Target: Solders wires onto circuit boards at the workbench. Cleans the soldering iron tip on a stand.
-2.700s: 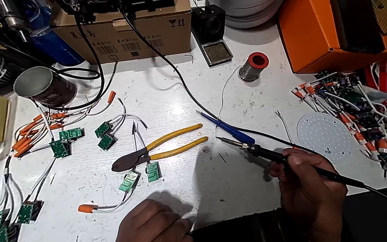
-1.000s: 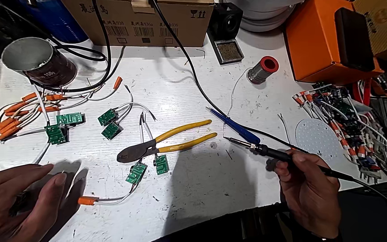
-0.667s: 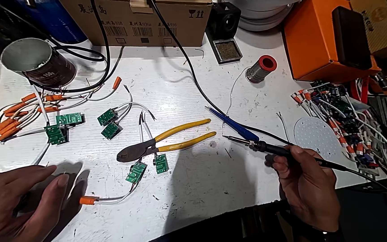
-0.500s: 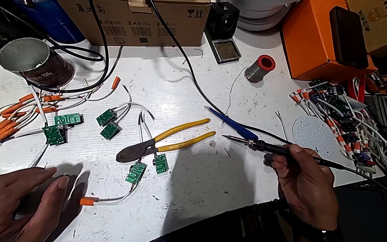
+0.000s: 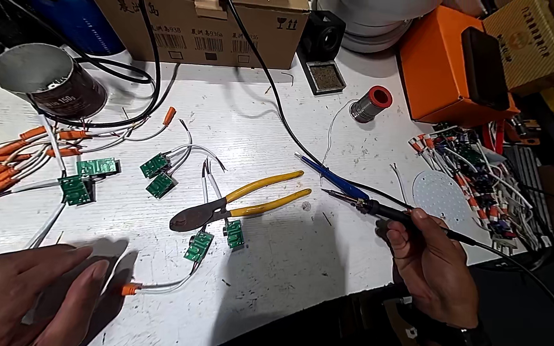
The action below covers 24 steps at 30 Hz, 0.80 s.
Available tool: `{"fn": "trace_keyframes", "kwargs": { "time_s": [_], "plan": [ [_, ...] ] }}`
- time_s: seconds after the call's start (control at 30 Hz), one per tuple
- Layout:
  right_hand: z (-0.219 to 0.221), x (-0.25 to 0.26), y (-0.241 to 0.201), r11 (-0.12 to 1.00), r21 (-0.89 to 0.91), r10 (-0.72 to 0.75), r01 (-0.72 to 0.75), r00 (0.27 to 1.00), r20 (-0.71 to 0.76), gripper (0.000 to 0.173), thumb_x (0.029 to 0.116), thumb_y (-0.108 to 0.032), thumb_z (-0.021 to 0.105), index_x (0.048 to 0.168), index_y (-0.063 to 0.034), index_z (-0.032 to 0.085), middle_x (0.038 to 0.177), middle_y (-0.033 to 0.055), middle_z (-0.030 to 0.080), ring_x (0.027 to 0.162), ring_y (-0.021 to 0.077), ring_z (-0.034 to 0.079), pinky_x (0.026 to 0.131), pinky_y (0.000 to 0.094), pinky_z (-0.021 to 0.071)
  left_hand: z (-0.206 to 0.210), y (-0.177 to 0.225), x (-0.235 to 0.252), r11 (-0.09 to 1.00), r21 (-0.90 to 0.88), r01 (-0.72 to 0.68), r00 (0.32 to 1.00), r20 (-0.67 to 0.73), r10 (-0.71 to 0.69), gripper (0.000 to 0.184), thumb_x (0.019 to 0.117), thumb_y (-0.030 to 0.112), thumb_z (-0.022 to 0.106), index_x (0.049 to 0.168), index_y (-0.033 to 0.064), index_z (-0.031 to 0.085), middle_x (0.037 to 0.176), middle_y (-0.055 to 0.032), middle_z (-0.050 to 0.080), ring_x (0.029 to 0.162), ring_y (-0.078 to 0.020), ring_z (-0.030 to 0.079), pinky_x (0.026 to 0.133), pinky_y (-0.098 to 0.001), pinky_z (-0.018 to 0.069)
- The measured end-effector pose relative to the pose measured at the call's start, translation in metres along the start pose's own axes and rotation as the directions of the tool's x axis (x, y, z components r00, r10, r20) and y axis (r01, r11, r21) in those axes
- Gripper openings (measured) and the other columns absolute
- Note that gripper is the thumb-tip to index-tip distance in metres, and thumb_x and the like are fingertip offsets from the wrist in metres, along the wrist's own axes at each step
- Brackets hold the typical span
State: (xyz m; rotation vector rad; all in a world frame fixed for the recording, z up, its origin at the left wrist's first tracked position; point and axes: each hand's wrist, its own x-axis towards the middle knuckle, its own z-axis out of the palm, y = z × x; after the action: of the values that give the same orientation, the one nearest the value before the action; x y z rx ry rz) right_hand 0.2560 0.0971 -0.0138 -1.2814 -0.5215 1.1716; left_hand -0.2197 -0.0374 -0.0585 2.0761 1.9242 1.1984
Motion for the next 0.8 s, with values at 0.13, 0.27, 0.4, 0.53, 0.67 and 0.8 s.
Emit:
{"fn": "trace_keyframes", "kwargs": {
  "time_s": [0.13, 0.27, 0.4, 0.53, 0.67, 0.8],
  "plan": [
    [0.001, -0.007, 0.000, 1.000, 0.010, 0.030, -0.029, 0.998, -0.049, 0.018, 0.1094, -0.010, 0.044, 0.101, -0.0009, 0.058, 0.078, 0.0140, 0.073, 0.063, 0.0182, 0.074, 0.057, 0.0284, 0.0640, -0.003, 0.002, -0.002, 1.000, -0.016, 0.012, 1.000, 0.009, -0.012, 0.027, 0.0976, 0.024, 0.069, 0.103, -0.0029, 0.070, 0.094, -0.0206, 0.068, 0.092, -0.0241, 0.066, 0.083, -0.0356, 0.0524],
    [0.002, -0.013, 0.002, 0.999, 0.018, 0.027, -0.026, 0.997, -0.073, 0.019, 0.1096, -0.012, 0.045, 0.101, -0.0004, 0.058, 0.079, 0.0142, 0.073, 0.063, 0.0188, 0.074, 0.058, 0.0291, 0.0645, -0.005, 0.006, -0.004, 0.999, -0.038, 0.002, 1.000, 0.000, -0.002, 0.027, 0.0967, 0.023, 0.070, 0.102, -0.0034, 0.071, 0.094, -0.0210, 0.069, 0.093, -0.0247, 0.067, 0.083, -0.0358, 0.0529],
    [0.004, -0.015, 0.003, 0.999, 0.022, 0.032, -0.030, 0.995, -0.095, 0.022, 0.1099, -0.012, 0.044, 0.098, -0.0001, 0.059, 0.077, 0.0138, 0.073, 0.062, 0.0175, 0.074, 0.057, 0.0281, 0.0641, -0.008, 0.008, -0.006, 0.999, -0.046, -0.012, 1.000, 0.006, 0.012, 0.025, 0.0961, 0.022, 0.071, 0.104, -0.0022, 0.071, 0.094, -0.0204, 0.069, 0.092, -0.0255, 0.066, 0.083, -0.0365, 0.0528],
    [0.005, -0.019, 0.003, 0.998, 0.040, 0.044, -0.041, 0.995, -0.095, 0.024, 0.1098, -0.012, 0.044, 0.097, 0.0002, 0.060, 0.077, 0.0133, 0.073, 0.062, 0.0164, 0.074, 0.057, 0.0274, 0.0640, -0.008, 0.008, -0.009, 0.998, -0.051, -0.023, 1.000, 0.002, 0.023, 0.026, 0.0954, 0.022, 0.072, 0.105, -0.0016, 0.071, 0.096, -0.0204, 0.069, 0.094, -0.0259, 0.067, 0.084, -0.0369, 0.0533],
    [0.008, -0.021, 0.002, 0.997, 0.065, 0.059, -0.051, 0.991, -0.121, 0.026, 0.1107, -0.014, 0.041, 0.097, -0.0012, 0.059, 0.076, 0.0117, 0.072, 0.061, 0.0143, 0.073, 0.056, 0.0252, 0.0633, -0.010, 0.011, -0.009, 0.999, -0.041, -0.022, 1.000, 0.004, 0.022, 0.026, 0.0958, 0.023, 0.071, 0.104, -0.0017, 0.072, 0.096, -0.0210, 0.070, 0.096, -0.0270, 0.068, 0.086, -0.0383, 0.0533],
    [0.010, -0.023, 0.001, 0.996, 0.065, 0.077, -0.068, 0.988, -0.135, 0.029, 0.1115, -0.017, 0.039, 0.097, -0.0019, 0.059, 0.076, 0.0098, 0.072, 0.062, 0.0129, 0.073, 0.057, 0.0242, 0.0630, -0.010, 0.011, -0.009, 0.999, -0.042, -0.028, 1.000, -0.007, 0.028, 0.026, 0.0958, 0.023, 0.071, 0.103, -0.0015, 0.072, 0.095, -0.0202, 0.069, 0.095, -0.0260, 0.067, 0.085, -0.0370, 0.0529]
  ]
}}
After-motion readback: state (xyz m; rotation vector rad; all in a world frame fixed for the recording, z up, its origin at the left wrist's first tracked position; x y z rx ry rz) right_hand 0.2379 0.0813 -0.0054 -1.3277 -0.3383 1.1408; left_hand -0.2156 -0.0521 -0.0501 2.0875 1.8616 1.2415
